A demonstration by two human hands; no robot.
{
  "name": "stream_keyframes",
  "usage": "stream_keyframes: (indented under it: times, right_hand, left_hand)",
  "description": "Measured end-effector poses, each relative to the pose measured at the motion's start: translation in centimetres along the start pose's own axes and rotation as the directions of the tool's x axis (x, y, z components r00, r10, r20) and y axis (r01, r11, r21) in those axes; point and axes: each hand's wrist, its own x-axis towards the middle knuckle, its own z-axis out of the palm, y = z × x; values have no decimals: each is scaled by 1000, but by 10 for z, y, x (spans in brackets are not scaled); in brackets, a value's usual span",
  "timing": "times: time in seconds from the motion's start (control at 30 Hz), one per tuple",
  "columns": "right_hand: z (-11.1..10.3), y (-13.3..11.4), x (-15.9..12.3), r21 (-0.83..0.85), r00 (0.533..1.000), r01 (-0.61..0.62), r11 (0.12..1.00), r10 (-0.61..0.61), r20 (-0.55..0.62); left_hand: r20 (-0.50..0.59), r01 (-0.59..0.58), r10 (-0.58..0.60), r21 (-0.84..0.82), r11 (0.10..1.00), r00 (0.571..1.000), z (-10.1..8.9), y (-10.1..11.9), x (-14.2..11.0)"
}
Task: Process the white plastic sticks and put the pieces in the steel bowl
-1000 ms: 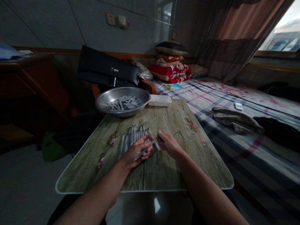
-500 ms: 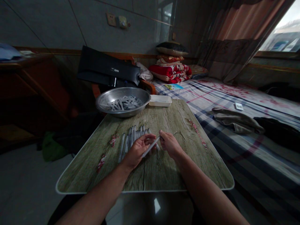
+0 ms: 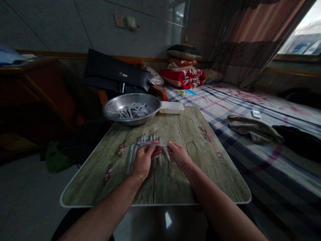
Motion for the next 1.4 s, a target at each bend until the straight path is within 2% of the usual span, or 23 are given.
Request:
stream_keyframes:
  times: [0.1,0.17,0.27,0.43,0.57,0.67,0.9,1.1,1.3,1.4]
  right_hand:
    - [3,-1,-3,-32,996,90,995,-89,8]
    - [2,-3,-5,-19,994,105,994,-104,39]
    - [-2,-3,-5,-7,997,65,998,-65,41]
    - [-5,0,-2,-130,999,51,990,-48,22]
    - [-2,-3,-4,-26,994,62,998,-60,89]
    - [-2,-4,-6,38,994,57,998,-60,91]
    - [-4,-1,-2,-144,999,17,989,-10,52]
    - [-3,-4,-6,24,993,31,999,-34,115]
    - [-3,-2,-3,-103,998,-22,994,28,58]
    - [-3,-4,-4,-4,995,-1,1000,1,95]
  left_hand:
    - [-34,60,-63,-66,996,997,-2,1,3]
    - [-59,83,-89,-104,991,994,-3,2,5]
    - [-83,97,-109,-136,986,991,-4,2,7]
    - [-46,94,-100,-111,989,994,-3,2,4]
    - [-58,88,-95,-109,990,994,-2,3,4]
    - [-80,85,-93,-104,991,992,-2,4,5]
    - [-57,82,-87,-85,993,995,-2,3,4]
    - [-84,72,-82,-113,991,993,-2,3,5]
    - [-67,73,-80,-99,992,995,-1,4,4]
    - [-77,66,-75,-113,991,994,0,4,4]
